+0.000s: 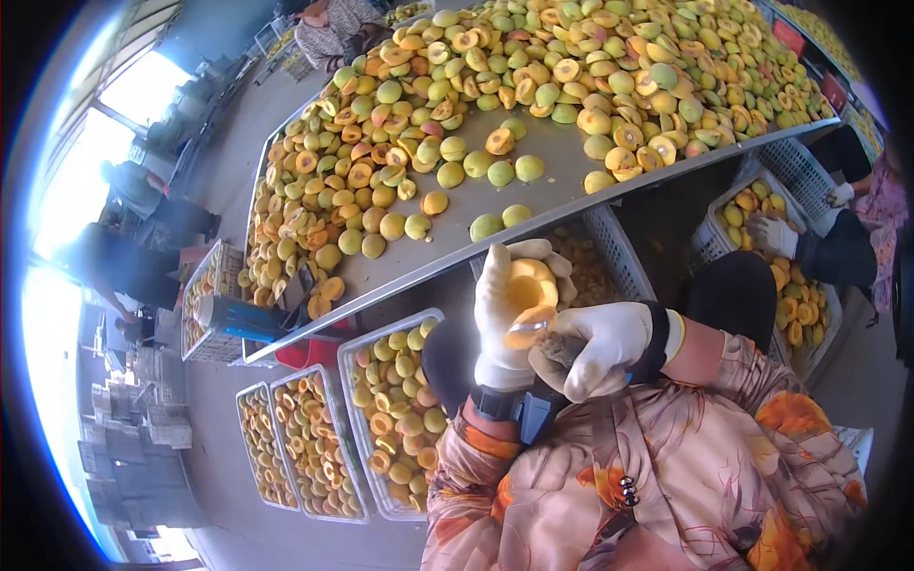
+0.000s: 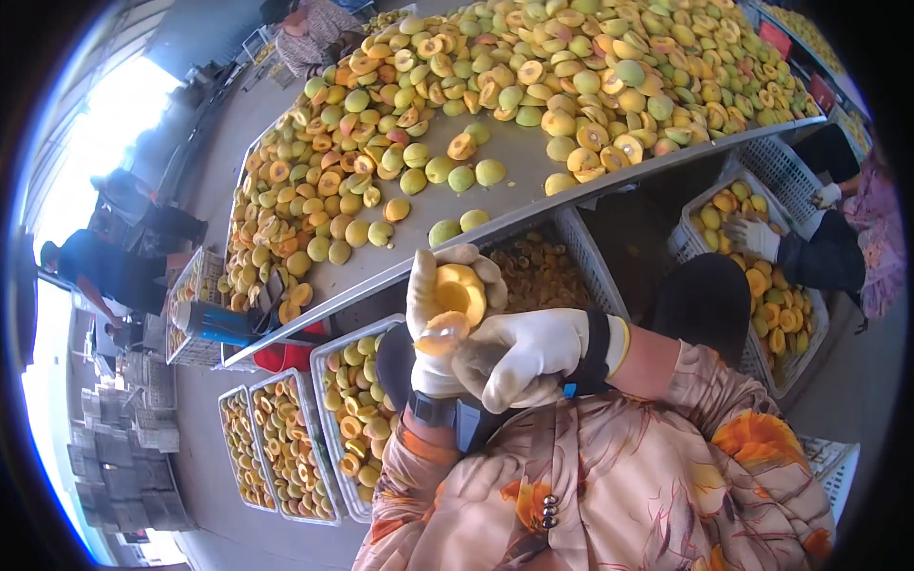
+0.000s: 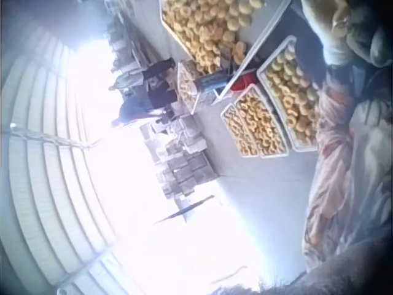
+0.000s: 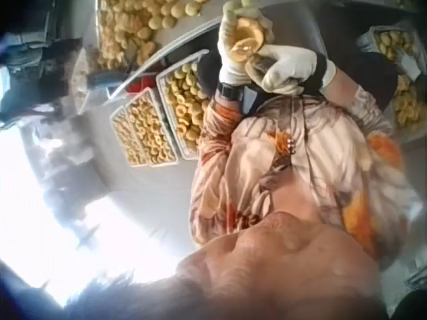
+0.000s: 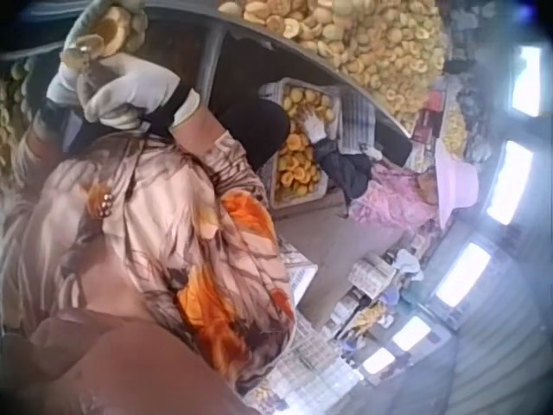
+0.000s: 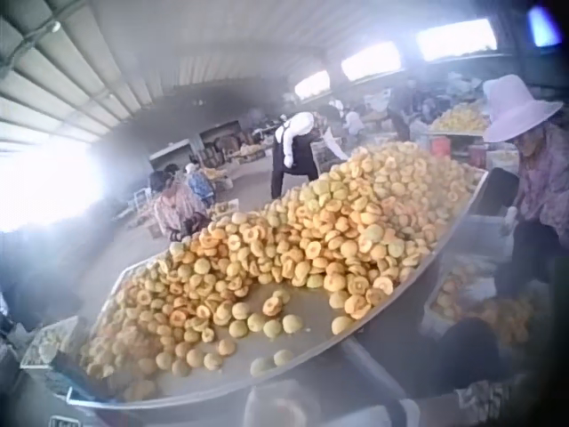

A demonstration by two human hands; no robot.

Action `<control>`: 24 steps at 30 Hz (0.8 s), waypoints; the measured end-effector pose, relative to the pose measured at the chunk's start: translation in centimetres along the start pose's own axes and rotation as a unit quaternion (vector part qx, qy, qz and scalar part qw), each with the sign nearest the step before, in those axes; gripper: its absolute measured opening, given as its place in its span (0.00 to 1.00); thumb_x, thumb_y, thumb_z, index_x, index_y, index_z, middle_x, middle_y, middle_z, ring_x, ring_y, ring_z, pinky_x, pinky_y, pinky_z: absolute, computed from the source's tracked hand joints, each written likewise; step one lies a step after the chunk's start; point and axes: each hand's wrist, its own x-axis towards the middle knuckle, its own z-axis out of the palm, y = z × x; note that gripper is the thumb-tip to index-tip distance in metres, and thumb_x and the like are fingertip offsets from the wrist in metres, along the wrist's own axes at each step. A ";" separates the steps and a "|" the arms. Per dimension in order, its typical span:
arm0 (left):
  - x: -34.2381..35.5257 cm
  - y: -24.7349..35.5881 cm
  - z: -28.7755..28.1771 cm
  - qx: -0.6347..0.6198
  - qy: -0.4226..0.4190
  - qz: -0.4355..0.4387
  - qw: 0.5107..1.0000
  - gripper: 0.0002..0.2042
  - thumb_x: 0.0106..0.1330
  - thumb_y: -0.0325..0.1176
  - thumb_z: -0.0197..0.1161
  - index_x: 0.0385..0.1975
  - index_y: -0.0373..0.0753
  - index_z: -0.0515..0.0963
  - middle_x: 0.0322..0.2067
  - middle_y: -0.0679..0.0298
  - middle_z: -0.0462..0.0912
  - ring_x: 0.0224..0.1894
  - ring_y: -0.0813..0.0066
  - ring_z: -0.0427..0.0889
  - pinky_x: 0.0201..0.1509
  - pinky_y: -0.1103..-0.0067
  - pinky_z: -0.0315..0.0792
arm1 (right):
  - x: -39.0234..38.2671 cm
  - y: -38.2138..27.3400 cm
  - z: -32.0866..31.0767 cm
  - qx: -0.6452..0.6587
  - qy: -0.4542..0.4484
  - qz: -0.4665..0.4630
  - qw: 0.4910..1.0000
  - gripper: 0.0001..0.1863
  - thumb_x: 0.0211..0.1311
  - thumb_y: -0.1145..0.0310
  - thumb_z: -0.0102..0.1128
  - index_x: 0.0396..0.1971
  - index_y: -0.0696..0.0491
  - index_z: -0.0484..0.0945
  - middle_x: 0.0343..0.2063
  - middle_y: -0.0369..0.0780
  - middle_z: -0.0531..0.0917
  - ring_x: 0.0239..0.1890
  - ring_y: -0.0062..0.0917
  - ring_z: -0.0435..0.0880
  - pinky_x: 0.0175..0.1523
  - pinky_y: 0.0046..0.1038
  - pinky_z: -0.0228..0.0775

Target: The person removes pits from peach halves using a handheld coring tool, dropping the seeds into a crate and placing the pitted peaches into a plastic tray.

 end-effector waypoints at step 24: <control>-38.8 -1.1 -19.9 0.745 0.426 0.018 0.513 0.28 0.68 0.40 0.62 0.64 0.31 0.68 0.59 0.49 0.73 0.58 0.54 0.74 0.63 0.68 0.69 | 1.8 14.3 -7.1 -0.624 0.353 0.136 0.684 0.25 0.62 0.62 0.58 0.53 0.63 0.72 0.41 0.61 0.82 0.46 0.56 0.81 0.52 0.47 0.73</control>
